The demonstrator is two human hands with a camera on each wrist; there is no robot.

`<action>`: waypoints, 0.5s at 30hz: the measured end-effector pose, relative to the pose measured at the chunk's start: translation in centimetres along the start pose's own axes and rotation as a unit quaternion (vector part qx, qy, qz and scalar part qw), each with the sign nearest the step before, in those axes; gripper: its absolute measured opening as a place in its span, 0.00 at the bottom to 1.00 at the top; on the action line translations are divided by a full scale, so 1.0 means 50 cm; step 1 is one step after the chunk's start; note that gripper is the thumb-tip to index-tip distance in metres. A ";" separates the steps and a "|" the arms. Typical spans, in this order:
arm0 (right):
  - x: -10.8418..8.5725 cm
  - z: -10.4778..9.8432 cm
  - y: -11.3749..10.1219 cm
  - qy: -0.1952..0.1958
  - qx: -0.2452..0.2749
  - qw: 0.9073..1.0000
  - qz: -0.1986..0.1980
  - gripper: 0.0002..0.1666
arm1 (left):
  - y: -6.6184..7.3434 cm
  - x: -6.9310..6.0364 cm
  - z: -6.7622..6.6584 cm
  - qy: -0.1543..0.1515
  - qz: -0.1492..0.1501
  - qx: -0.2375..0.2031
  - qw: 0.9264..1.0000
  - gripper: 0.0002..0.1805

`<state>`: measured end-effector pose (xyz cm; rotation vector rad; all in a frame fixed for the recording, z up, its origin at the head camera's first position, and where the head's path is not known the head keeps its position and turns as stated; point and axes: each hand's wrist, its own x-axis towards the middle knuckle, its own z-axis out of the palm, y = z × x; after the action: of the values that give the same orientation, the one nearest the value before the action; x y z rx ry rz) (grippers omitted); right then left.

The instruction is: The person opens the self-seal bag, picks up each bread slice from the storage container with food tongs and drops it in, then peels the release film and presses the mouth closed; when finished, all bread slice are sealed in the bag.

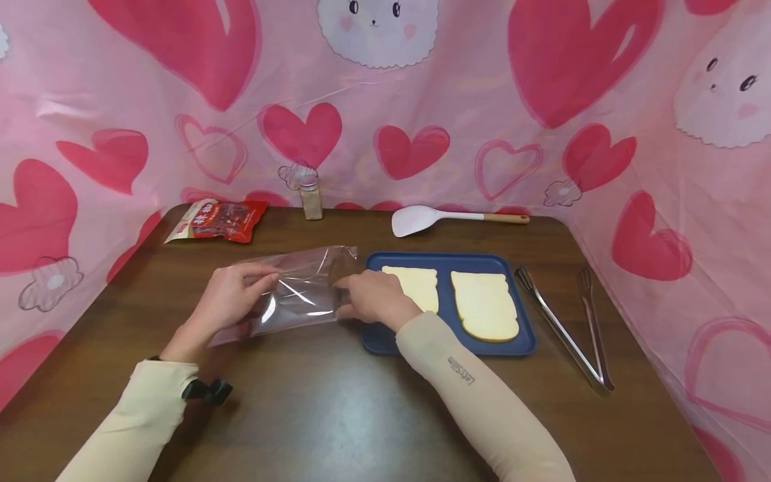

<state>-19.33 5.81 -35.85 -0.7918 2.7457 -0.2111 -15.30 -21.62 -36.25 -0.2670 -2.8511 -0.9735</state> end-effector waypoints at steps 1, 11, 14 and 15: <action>-0.009 -0.004 0.006 0.008 0.010 1.000 -0.001 0.35 | -0.002 0.001 0.003 0.000 0.001 0.001 1.000 0.15; -0.178 -0.041 0.174 0.152 0.061 0.980 0.114 0.35 | -0.015 0.004 0.021 -0.007 -0.005 -0.004 1.000 0.16; -0.246 -0.044 0.249 0.180 0.062 0.969 0.158 0.36 | -0.019 0.003 0.022 -0.010 -0.009 -0.002 1.000 0.17; -0.269 -0.043 0.273 0.184 0.060 0.966 0.172 0.37 | -0.021 0.003 0.021 -0.011 -0.011 -0.001 1.000 0.17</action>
<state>-15.87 24.68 -33.73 -0.2531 3.1194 -0.4877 -15.70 -21.76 -37.69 -0.2489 -2.8779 -0.9843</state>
